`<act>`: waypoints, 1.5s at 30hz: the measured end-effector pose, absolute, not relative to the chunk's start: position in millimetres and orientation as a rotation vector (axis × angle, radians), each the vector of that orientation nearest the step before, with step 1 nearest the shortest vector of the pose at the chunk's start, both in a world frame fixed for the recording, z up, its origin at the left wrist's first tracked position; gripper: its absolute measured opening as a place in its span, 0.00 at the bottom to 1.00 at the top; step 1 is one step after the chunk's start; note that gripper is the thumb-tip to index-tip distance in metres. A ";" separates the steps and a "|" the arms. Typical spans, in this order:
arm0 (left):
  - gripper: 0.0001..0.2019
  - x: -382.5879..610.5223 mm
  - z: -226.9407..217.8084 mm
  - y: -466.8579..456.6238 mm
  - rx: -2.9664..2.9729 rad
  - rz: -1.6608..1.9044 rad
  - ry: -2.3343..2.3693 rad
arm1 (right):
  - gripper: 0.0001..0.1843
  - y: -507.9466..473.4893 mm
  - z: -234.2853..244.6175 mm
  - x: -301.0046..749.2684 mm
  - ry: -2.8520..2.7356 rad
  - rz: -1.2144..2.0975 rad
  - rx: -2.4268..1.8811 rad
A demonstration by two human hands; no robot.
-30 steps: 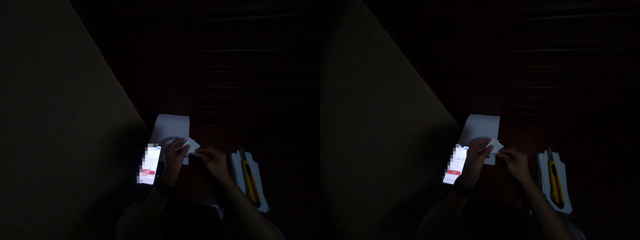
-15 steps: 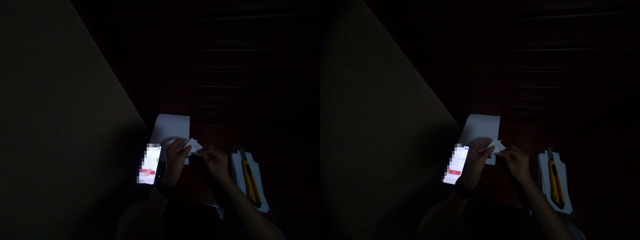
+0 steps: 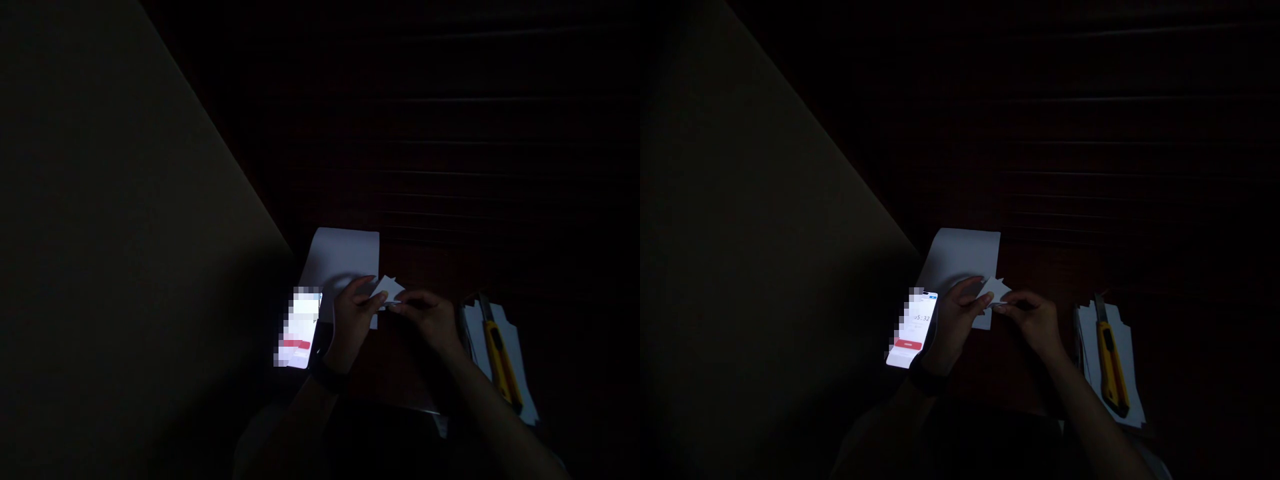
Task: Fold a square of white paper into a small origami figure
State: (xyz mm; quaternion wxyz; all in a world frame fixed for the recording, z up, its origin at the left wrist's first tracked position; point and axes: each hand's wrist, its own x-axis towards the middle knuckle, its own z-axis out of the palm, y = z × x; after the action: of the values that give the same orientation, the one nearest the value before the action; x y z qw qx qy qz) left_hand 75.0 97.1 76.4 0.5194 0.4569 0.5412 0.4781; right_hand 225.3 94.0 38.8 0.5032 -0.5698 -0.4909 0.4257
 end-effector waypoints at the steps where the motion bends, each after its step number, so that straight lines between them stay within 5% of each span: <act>1: 0.22 74.9 76.6 97.2 1.102 1.145 1.299 | 0.11 94.3 38.3 225.8 -1.181 1.040 -1.380; 11: 0.33 72.0 77.9 96.1 1.135 1.070 1.151 | 0.11 95.1 31.2 231.4 -1.042 1.205 -1.349; 17: 0.26 72.6 75.0 96.0 1.137 1.112 1.210 | 0.10 95.4 32.8 228.1 -1.011 1.253 -1.265; 33: 0.29 72.6 64.3 98.3 0.952 1.115 1.147 | 0.16 93.8 28.6 220.6 -0.944 1.278 -1.146; 45: 0.18 70.2 60.9 100.7 0.893 1.105 1.137 | 0.15 94.8 35.1 227.2 -1.230 1.260 -1.225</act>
State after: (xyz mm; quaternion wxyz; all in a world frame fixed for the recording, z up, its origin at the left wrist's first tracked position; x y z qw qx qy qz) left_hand 70.2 100.7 60.9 0.6138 0.3874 0.4933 0.4794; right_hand 227.2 94.8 35.1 0.4781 -0.5015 -0.5038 0.5159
